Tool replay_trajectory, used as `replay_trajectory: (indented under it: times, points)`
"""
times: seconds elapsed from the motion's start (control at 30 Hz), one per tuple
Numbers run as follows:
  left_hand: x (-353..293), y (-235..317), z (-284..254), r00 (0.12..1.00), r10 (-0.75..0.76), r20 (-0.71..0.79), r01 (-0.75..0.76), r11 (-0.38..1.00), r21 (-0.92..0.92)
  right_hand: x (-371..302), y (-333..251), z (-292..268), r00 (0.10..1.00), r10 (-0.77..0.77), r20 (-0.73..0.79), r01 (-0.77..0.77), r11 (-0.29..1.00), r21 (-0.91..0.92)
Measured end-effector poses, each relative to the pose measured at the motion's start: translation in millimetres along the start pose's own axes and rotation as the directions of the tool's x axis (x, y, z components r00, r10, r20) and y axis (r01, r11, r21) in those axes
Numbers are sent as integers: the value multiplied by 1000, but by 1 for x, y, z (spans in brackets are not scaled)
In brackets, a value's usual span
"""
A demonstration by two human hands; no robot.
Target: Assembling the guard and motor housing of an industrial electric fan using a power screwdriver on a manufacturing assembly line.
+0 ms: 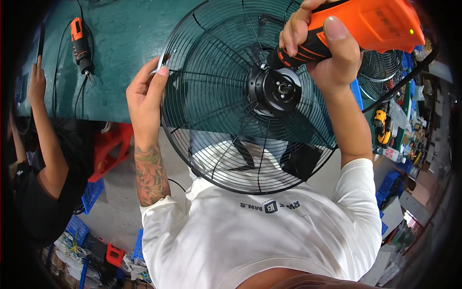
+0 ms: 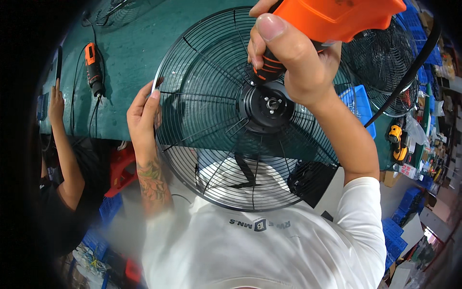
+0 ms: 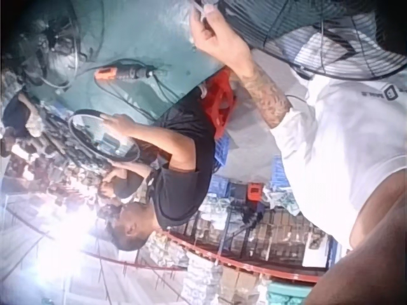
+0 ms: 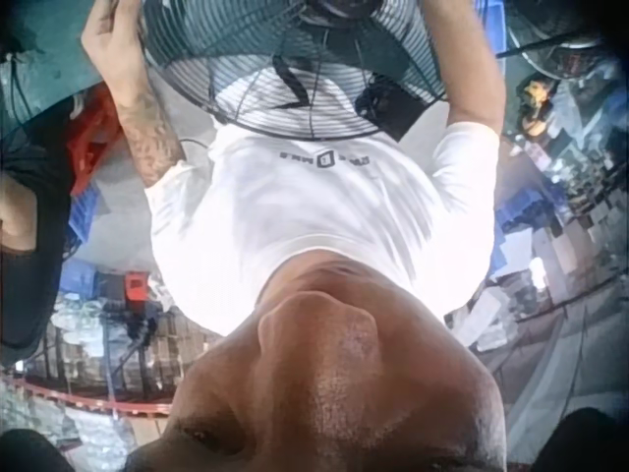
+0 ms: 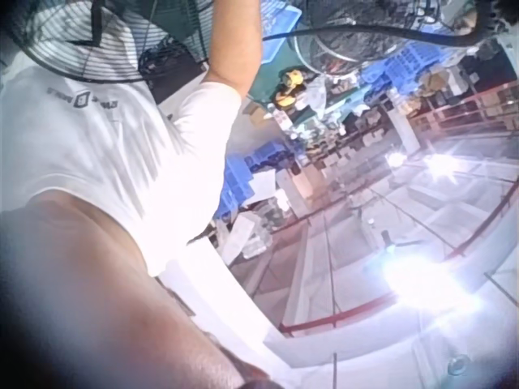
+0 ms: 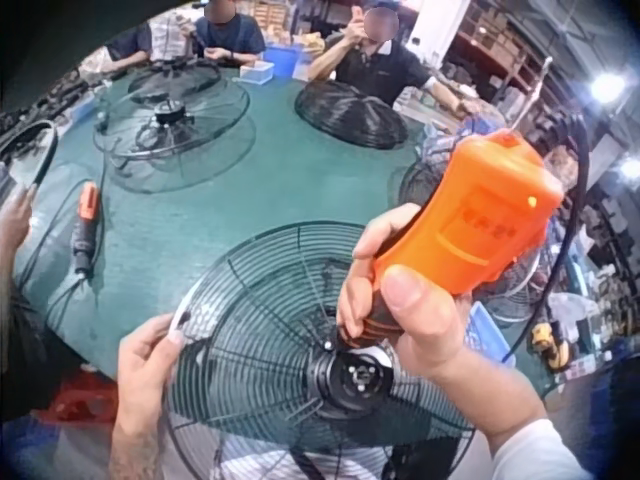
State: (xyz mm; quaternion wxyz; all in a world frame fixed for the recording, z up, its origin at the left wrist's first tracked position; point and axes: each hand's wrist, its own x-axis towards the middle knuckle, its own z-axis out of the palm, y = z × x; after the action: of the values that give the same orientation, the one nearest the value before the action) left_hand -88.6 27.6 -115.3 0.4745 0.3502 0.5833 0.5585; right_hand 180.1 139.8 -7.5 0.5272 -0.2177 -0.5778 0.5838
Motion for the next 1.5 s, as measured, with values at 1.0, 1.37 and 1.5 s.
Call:
replay_trajectory:
  times: [1.0,1.37,1.5]
  points:
    - [5,-7,-3,996,-75,-40,62,964,-260,-6,10,-16,988,83,132,-97,989,110]
    - [-38,21,-46,992,-126,-24,63,637,-768,17,-16,-5,924,121,364,-66,985,-160]
    - [-52,52,-23,963,160,215,48,687,-725,23,-24,-5,870,167,464,-60,970,-235]
